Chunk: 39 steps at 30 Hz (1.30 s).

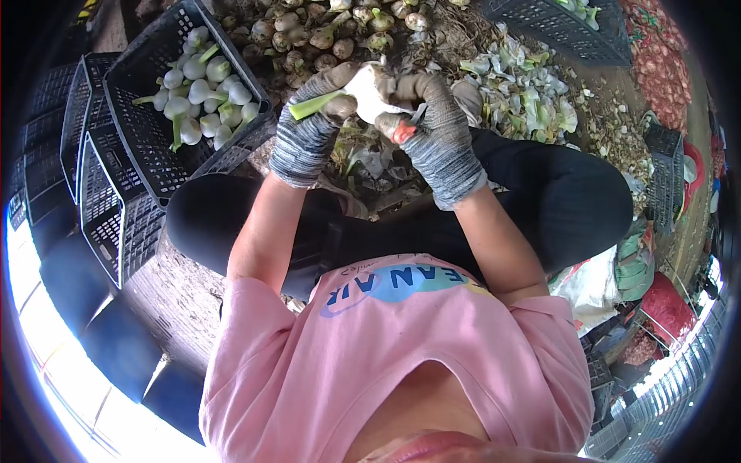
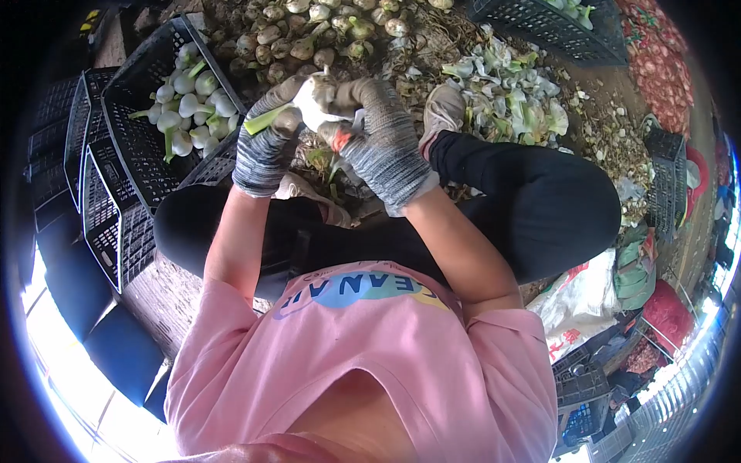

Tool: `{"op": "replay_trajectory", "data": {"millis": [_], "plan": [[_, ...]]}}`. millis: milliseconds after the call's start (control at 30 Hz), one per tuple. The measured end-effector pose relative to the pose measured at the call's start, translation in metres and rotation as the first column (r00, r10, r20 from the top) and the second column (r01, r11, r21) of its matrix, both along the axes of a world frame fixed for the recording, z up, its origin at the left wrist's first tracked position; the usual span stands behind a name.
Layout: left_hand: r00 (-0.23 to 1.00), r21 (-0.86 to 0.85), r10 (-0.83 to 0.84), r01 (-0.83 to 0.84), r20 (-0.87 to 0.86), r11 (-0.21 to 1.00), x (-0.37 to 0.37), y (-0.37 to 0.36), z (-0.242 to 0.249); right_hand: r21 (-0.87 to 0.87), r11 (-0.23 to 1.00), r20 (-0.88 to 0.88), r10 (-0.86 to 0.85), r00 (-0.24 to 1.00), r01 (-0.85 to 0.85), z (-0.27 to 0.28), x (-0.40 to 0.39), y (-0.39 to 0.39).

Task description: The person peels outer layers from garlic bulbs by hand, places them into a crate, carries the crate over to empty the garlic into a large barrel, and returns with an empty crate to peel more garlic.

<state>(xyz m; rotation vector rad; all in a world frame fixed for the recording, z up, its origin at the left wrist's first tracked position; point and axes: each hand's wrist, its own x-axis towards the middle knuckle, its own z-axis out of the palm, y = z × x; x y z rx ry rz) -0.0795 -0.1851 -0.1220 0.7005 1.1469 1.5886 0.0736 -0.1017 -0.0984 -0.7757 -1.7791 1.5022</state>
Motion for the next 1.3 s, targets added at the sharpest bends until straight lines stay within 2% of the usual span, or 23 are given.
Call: {"op": "replay_trajectory", "data": {"millis": [100, 133, 200, 267, 333, 367, 467, 567, 633, 667, 700, 767, 800, 833, 900, 933, 967, 1033, 1067, 1100, 1133, 1200, 1300], "plan": [[0.987, 0.086, -0.021, 0.007, 0.16, 0.996, 0.0, 0.002, 0.001, -0.536, 0.843, -0.144, -0.138, 0.98, 0.04, 0.016, 0.003, 0.007], [0.979, 0.105, -0.047, 0.026, 0.2, 0.994, 0.0, 0.003, 0.005, -0.675, 0.722, -0.434, -0.221, 0.873, -0.152, -0.006, 0.004, 0.019], [0.956, 0.151, -0.102, 0.061, 0.277, 0.987, 0.0, 0.005, 0.012, -0.837, 0.541, -0.278, -0.555, 0.784, 0.086, -0.001, 0.012, 0.041], [0.966, 0.137, -0.051, 0.016, 0.254, 0.99, 0.0, 0.005, 0.016, -0.456, 0.864, -0.039, -0.257, 0.966, 0.212, -0.003, 0.021, 0.048], [0.96, 0.163, -0.056, 0.011, 0.275, 0.987, -0.006, 0.005, 0.01, -0.39, 0.907, -0.046, -0.189, 0.981, 0.157, 0.01, 0.022, 0.036], [0.965, 0.142, -0.056, 0.019, 0.257, 0.99, -0.007, 0.005, 0.013, -0.1, 0.994, 0.081, -0.027, 0.996, 0.035, 0.01, 0.025, 0.028], [0.989, 0.191, -0.05, 0.024, 0.136, 0.981, -0.002, 0.009, 0.02, 0.023, 0.996, 0.009, 0.092, 0.996, -0.092, 0.018, 0.021, 0.016], [0.997, 0.142, -0.023, 0.034, -0.078, 0.989, -0.001, 0.003, 0.021, 0.144, 0.986, 0.122, 0.062, 0.991, -0.08, 0.025, 0.014, 0.011], [0.967, 0.189, -0.045, 0.094, -0.251, 0.978, -0.007, 0.005, 0.011, 0.063, 0.998, -0.031, -0.009, 0.999, 0.011, 0.02, 0.018, 0.003], [0.997, 0.239, -0.027, 0.043, -0.073, 0.97, -0.001, 0.004, 0.015, 0.017, 0.999, -0.117, -0.03, 0.993, 0.032, 0.014, 0.016, 0.0], [0.995, 0.248, -0.086, 0.096, -0.052, 0.964, -0.002, 0.003, 0.02, 0.135, 0.988, 0.011, -0.072, 0.997, 0.07, 0.011, 0.014, 0.003], [0.99, 0.242, -0.142, 0.143, -0.021, 0.96, -0.006, -0.001, 0.029, -0.598, 0.789, -0.035, -0.201, 0.979, 0.141, 0.008, 0.017, 0.019], [0.989, 0.231, -0.147, 0.144, -0.005, 0.962, -0.007, -0.003, 0.032, -0.608, 0.783, -0.083, -0.223, 0.971, 0.128, 0.004, 0.027, 0.029], [0.997, 0.232, -0.078, 0.073, 0.013, 0.97, -0.008, -0.005, 0.035, -0.546, 0.788, -0.104, -0.4, 0.911, 0.284, 0.012, 0.026, 0.035], [0.964, 0.28, 0.184, -0.127, -0.19, 0.951, -0.029, -0.011, 0.044, -0.259, 0.889, -0.078, -0.408, 0.91, 0.377, 0.001, 0.067, 0.07], [0.914, 0.315, 0.295, -0.203, -0.279, 0.927, -0.042, -0.016, 0.051, 0.021, 0.845, 0.157, -0.53, 0.833, 0.534, 0.051, 0.068, 0.066], [0.791, 0.296, 0.395, -0.281, -0.467, 0.913, -0.06, -0.023, 0.061, -0.151, 0.865, -0.037, -0.488, 0.872, 0.478, 0.054, 0.1, 0.088], [0.418, 0.41, 0.637, -0.513, -0.648, 0.754, -0.096, -0.036, 0.058, -0.029, 0.891, -0.102, -0.453, 0.886, 0.452, 0.096, 0.166, 0.129], [0.554, 0.304, 0.717, -0.658, -0.423, 0.689, -0.1, -0.032, 0.059, 0.275, 0.772, -0.044, -0.585, 0.81, 0.573, 0.092, 0.219, 0.161], [0.488, 0.387, 0.751, -0.652, -0.444, 0.652, -0.093, -0.031, 0.074, 0.542, 0.541, -0.02, -0.757, 0.653, 0.643, 0.089, 0.272, 0.193], [0.549, 0.359, 0.734, -0.643, -0.4, 0.677, -0.09, -0.031, 0.075, 0.726, 0.395, -0.025, -0.803, 0.596, 0.563, 0.14, 0.243, 0.157], [0.574, 0.378, 0.721, -0.614, -0.389, 0.693, -0.093, -0.026, 0.052, 0.586, 0.426, 0.077, -0.876, 0.476, 0.69, 0.115, 0.296, 0.177], [0.419, 0.261, 0.602, -0.629, -0.68, 0.732, -0.098, -0.01, 0.023, 0.278, 0.775, 0.699, -0.569, 0.433, 0.568, 0.011, 0.377, 0.194]]}}
